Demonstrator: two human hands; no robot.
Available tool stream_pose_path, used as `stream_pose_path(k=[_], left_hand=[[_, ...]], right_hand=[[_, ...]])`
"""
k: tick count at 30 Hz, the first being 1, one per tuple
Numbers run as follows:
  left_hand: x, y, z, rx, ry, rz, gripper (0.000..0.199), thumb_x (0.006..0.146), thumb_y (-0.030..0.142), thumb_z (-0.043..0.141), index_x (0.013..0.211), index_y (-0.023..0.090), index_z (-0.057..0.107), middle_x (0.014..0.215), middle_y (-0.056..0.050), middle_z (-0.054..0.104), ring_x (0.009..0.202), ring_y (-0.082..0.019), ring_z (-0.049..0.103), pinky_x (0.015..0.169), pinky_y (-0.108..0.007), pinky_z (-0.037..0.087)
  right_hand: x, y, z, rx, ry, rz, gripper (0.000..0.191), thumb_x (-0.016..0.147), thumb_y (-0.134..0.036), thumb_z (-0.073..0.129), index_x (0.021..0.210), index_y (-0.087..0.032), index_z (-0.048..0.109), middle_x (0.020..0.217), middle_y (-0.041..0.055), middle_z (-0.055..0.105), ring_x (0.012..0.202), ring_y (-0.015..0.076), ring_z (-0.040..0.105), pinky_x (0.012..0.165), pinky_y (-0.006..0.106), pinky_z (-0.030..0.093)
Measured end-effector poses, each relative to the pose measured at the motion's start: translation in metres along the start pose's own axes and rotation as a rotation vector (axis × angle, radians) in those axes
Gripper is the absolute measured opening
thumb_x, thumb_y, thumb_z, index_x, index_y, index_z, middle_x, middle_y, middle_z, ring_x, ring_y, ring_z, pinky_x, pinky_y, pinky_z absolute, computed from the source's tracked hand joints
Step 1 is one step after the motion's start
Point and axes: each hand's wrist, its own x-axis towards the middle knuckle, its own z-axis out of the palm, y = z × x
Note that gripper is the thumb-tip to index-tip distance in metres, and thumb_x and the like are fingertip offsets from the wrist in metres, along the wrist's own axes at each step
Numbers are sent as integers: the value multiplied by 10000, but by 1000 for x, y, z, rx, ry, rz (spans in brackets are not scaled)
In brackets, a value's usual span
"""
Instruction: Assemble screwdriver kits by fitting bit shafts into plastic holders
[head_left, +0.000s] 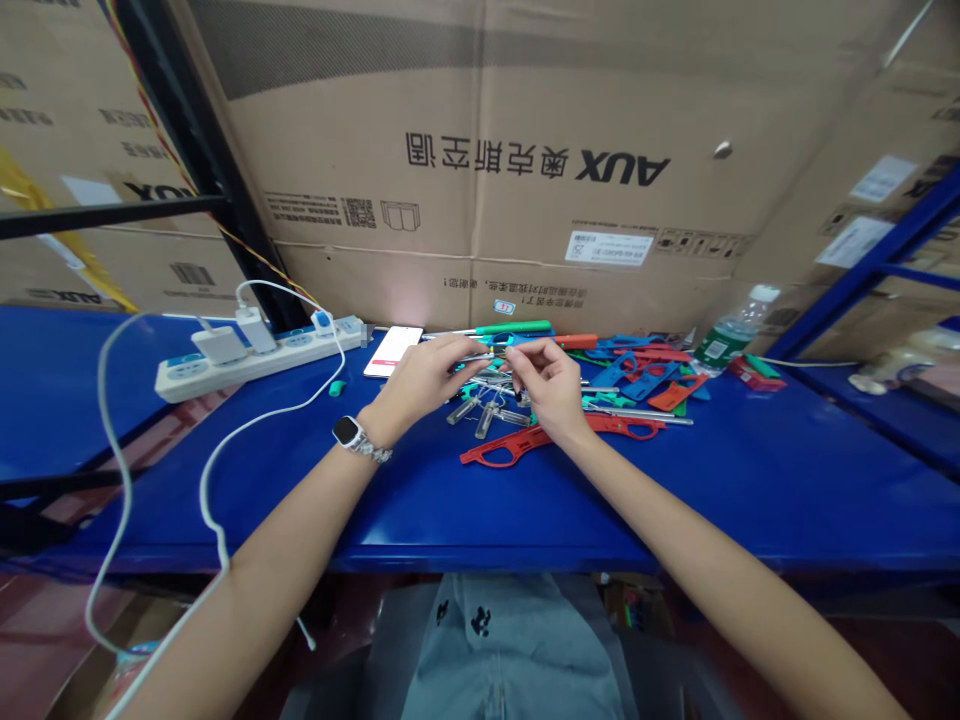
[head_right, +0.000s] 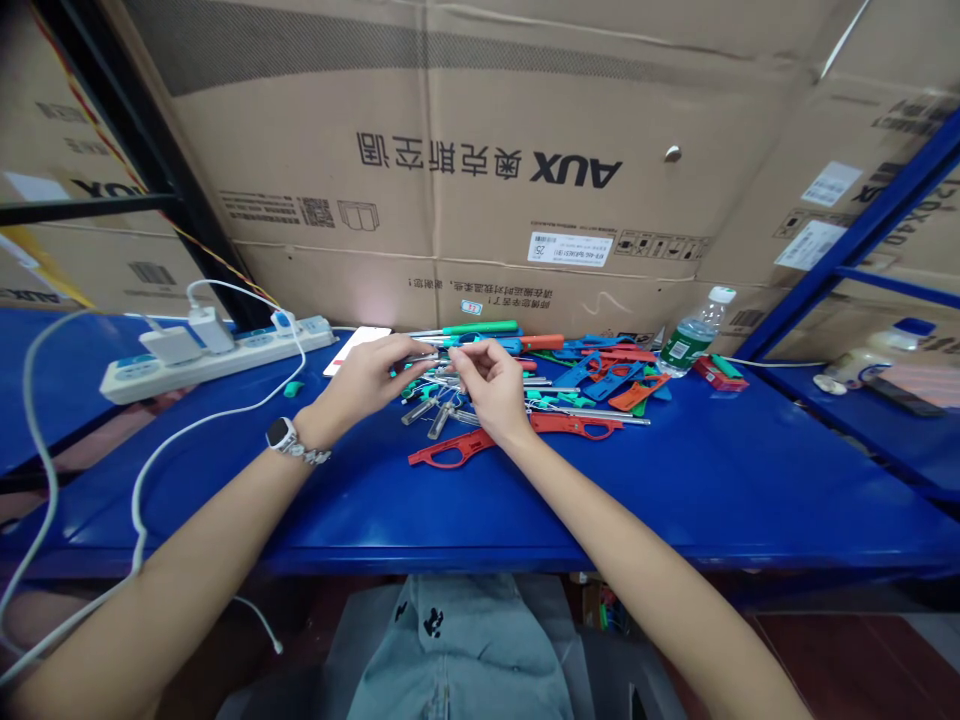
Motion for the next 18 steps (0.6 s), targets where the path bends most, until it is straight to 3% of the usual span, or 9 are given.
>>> stream_pose_path(k=[5,9,13,18], left_hand=[[0,2,2,-34,-10,36,217,1073,382,569,1089,209,699,987,-72,771,877,-184,712,752,-306,551],[1,3,3,-43,1,51,202,1069,356,577,1081,195,699,982,-72,771,838,-176,698,727,-298,539],[1,1,4,-54,18,-3,229,1071,369,559,1066,188,700,958,-74,769,841,-184,707,746,-308,542],[-1,-4,3,-62,7,-69,242,1061,380,562,1053,185,705,933,-72,769,807,-181,703,723,-299,522]], right_hand=[[-1,0,0,-55,-36,-27,319,801,-539,778,793,-239,670,650,-20,620,561,137,519,583,320,458],[-1,-2,-2,-62,-75,-13,296,807,-521,769,857,-238,701,724,-1,667,610,152,564,618,335,482],[2,-4,-7,4,-169,58,301,839,-481,734,1019,-241,712,772,1,720,609,161,607,657,359,524],[8,-4,-16,-39,-212,127,244,804,-433,777,938,-237,723,798,18,758,708,192,680,755,393,564]])
